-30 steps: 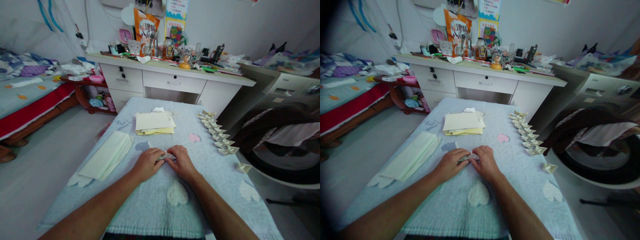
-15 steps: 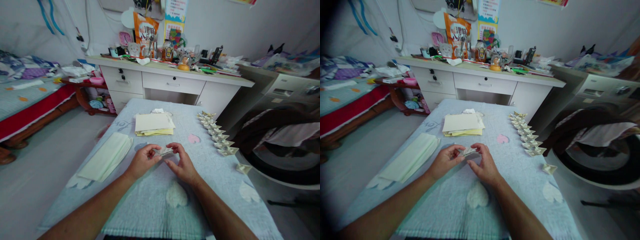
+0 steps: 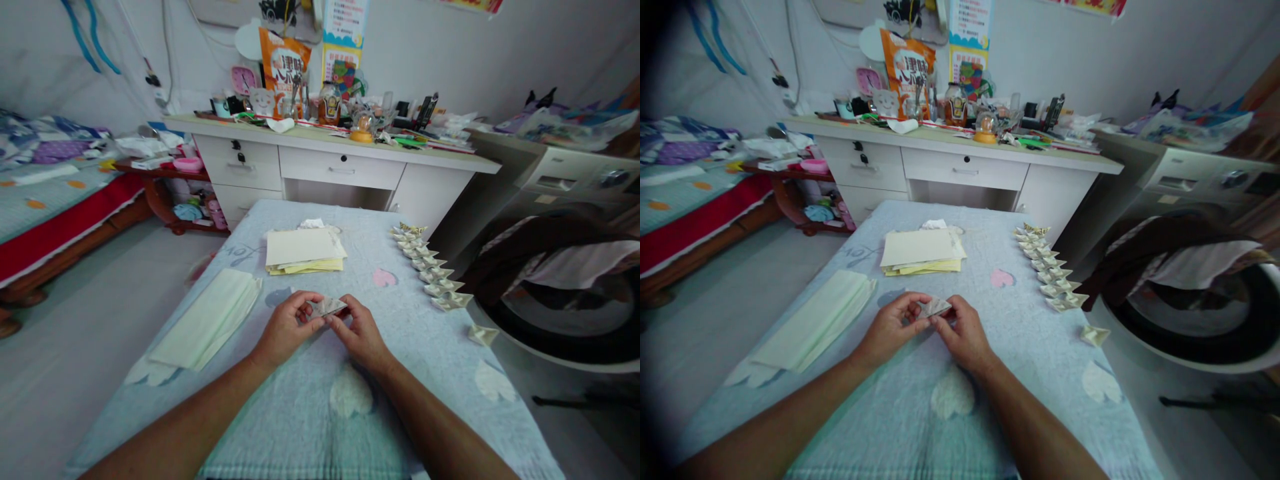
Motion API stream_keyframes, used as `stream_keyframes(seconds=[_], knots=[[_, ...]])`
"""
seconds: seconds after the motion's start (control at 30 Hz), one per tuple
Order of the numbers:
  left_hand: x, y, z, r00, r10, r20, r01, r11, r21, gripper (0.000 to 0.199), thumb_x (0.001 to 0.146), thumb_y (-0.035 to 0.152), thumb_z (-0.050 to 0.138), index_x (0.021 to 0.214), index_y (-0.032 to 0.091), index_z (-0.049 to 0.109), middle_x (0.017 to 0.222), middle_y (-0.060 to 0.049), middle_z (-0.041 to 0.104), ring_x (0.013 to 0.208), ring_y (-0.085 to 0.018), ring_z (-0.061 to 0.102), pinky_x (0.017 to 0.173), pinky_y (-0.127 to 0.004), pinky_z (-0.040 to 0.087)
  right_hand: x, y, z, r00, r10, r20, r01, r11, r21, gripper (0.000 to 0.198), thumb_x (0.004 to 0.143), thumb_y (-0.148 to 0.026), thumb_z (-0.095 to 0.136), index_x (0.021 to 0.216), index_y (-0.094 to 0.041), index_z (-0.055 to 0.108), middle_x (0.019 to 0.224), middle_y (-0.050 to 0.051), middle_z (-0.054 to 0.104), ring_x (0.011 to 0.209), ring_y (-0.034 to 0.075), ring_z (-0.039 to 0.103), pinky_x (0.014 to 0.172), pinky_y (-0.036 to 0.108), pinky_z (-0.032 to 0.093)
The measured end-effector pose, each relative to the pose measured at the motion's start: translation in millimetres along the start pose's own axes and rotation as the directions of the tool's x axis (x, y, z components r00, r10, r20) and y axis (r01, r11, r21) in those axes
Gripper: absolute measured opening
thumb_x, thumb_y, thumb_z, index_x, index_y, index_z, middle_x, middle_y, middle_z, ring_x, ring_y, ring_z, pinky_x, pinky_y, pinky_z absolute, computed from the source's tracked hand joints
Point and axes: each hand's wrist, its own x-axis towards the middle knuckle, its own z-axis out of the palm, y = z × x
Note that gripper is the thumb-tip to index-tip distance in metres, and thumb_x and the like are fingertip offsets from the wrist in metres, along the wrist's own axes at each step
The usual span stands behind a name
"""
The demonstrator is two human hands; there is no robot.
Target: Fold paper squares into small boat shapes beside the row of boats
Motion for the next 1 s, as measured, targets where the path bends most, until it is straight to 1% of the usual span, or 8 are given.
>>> stream_keyframes(seconds=[0.2,0.3,0.47,0.67,0.73,0.83,0.9,1.0], knots=[[-1.3,-9.8,3.9,1.0,-0.012,0.017,0.013,0.999,-0.033,0.034,0.074,0.019,0.068,0.107,0.019,0.061,0.092,-0.003,0.067,0.076,-0.014,0.061,0.07,-0.026,0.05,0.2,1.1,1.7,0.999,-0.009,-0.047,0.01,1.0,0.028,0.005,0.082,-0.023,0.055,0.083,-0.02,0.051,0.073,-0.003,0.055,0.069,0.013,0.053,0.067,0.024,0.042],[-1.6,-10.6,7.0,0.999,-0.037,0.029,0.039,0.997,-0.07,0.032,0.077,0.021,0.065,0.108,0.019,0.06,0.095,-0.004,0.069,0.08,-0.015,0.064,0.074,-0.028,0.051,0.3,0.8,2.7,0.996,-0.038,-0.078,0.04,0.999,0.014,0.006,0.08,-0.018,0.053,0.084,-0.02,0.049,0.075,-0.002,0.054,0.07,0.013,0.052,0.067,0.025,0.042],[0.3,-1.2,10.2,0.985,-0.149,0.09,0.165,0.963,-0.214,0.028,0.078,0.021,0.062,0.105,0.018,0.06,0.092,-0.004,0.068,0.08,-0.015,0.065,0.074,-0.027,0.051,2.5,4.2,4.4,0.985,-0.109,-0.132,0.108,0.994,-0.017,0.015,0.076,-0.011,0.052,0.088,-0.02,0.049,0.08,-0.001,0.05,0.071,0.013,0.05,0.067,0.025,0.042],[11.2,13.1,7.5,0.918,-0.391,0.065,0.377,0.812,-0.445,0.028,0.065,0.013,0.066,0.092,0.016,0.059,0.086,-0.003,0.066,0.072,-0.013,0.063,0.065,-0.024,0.05,4.5,9.0,5.5,0.963,-0.217,-0.157,0.214,0.976,-0.037,0.029,0.074,-0.002,0.045,0.095,-0.02,0.056,0.089,0.002,0.049,0.081,0.015,0.05,0.071,0.026,0.042],[13.6,17.7,6.9,0.889,-0.446,0.099,0.432,0.75,-0.501,0.029,0.063,0.01,0.066,0.091,0.015,0.06,0.082,-0.003,0.066,0.069,-0.013,0.062,0.064,-0.023,0.049,4.5,9.3,5.0,0.962,-0.223,-0.158,0.222,0.975,-0.024,0.03,0.077,-0.002,0.044,0.095,-0.021,0.058,0.091,0.003,0.048,0.085,0.015,0.051,0.074,0.027,0.043],[14.2,22.7,7.6,0.834,-0.521,0.181,0.513,0.612,-0.602,0.026,0.065,0.007,0.061,0.09,0.013,0.061,0.08,-0.005,0.067,0.069,-0.013,0.063,0.067,-0.025,0.05,4.4,9.8,3.8,0.963,-0.215,-0.162,0.215,0.976,-0.014,0.028,0.078,-0.002,0.044,0.092,-0.021,0.06,0.091,0.003,0.048,0.086,0.015,0.052,0.076,0.028,0.043],[13.6,23.6,8.9,0.807,-0.551,0.214,0.539,0.537,-0.649,0.024,0.066,0.006,0.058,0.089,0.012,0.061,0.08,-0.006,0.068,0.07,-0.013,0.064,0.069,-0.026,0.051,4.4,10.5,3.1,0.963,-0.21,-0.168,0.212,0.977,-0.008,0.028,0.077,-0.002,0.044,0.09,-0.021,0.061,0.09,0.003,0.049,0.085,0.015,0.052,0.075,0.027,0.043],[13.6,22.7,12.1,0.806,-0.55,0.22,0.527,0.496,-0.69,0.021,0.068,0.01,0.056,0.089,0.012,0.062,0.084,-0.008,0.069,0.073,-0.015,0.065,0.07,-0.028,0.052,4.3,11.0,2.0,0.961,-0.207,-0.185,0.209,0.978,-0.012,0.029,0.075,-0.001,0.045,0.088,-0.021,0.061,0.089,0.003,0.049,0.084,0.015,0.052,0.075,0.027,0.043]])
